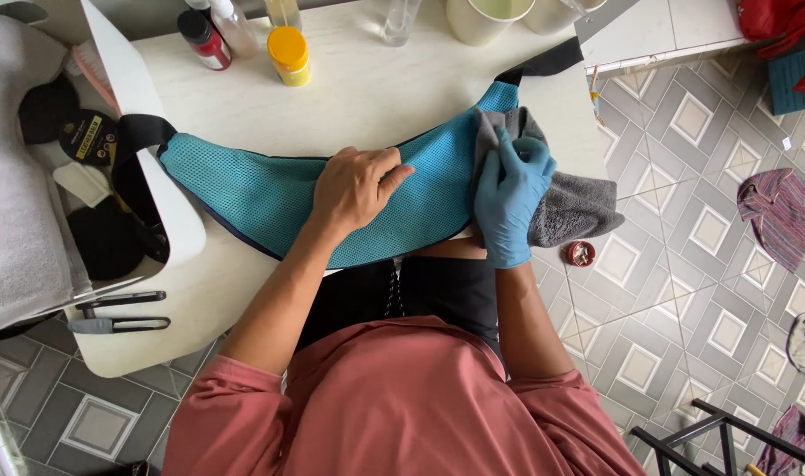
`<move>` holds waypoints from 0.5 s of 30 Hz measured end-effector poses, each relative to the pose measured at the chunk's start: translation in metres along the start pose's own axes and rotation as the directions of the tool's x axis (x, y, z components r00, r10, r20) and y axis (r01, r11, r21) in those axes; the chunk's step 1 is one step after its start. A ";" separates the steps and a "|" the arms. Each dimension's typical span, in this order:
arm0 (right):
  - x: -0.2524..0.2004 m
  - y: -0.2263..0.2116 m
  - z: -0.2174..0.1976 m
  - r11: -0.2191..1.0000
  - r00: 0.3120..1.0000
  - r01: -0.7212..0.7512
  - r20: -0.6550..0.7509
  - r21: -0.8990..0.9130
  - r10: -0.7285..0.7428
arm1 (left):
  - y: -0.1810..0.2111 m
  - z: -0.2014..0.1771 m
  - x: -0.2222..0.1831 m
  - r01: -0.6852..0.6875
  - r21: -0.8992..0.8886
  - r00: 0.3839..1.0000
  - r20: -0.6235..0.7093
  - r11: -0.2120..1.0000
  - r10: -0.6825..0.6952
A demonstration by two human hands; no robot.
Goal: Cleaning and preparing a blue mesh shoe component using a liquid cleaner and a cloth.
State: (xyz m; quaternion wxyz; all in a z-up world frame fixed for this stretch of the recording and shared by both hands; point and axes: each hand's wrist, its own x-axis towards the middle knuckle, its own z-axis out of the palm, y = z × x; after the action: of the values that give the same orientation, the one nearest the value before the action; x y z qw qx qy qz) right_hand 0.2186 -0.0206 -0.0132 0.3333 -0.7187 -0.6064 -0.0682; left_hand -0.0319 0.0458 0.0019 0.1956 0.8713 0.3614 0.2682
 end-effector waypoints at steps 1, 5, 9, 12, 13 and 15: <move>-0.004 -0.008 0.004 1.000 1.000 -0.003 0.006 0.000 0.003 | -0.003 0.003 -0.001 0.004 -0.003 1.000 0.004 1.000 -0.004; -0.011 -0.047 0.003 0.867 0.921 0.221 0.198 0.446 -0.336 | -0.004 -0.003 0.000 0.017 -0.114 0.999 -0.036 0.993 -0.021; -0.010 0.012 0.016 0.885 0.865 0.277 0.304 0.374 -0.399 | -0.010 0.004 -0.003 -0.060 -0.142 0.998 -0.024 0.988 0.057; 0.017 0.016 0.003 0.964 0.897 0.262 0.360 0.037 -0.257 | -0.008 0.000 0.000 -0.050 -0.148 0.999 -0.006 0.988 0.050; 0.018 0.000 -0.006 0.964 0.898 0.262 0.358 0.036 -0.258 | -0.007 0.000 0.000 -0.053 -0.148 0.999 -0.008 0.988 0.052; 0.021 -0.031 -0.024 0.936 0.843 0.284 0.411 0.209 -0.347 | -0.007 0.001 0.000 -0.016 -0.128 1.000 -0.011 0.992 0.015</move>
State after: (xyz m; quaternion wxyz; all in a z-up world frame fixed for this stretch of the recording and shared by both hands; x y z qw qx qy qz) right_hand 0.2028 -0.0151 0.0281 0.2207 -0.5803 -0.7793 0.0850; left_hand -0.0349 0.0507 -0.0025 0.2472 0.8585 0.3376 0.2965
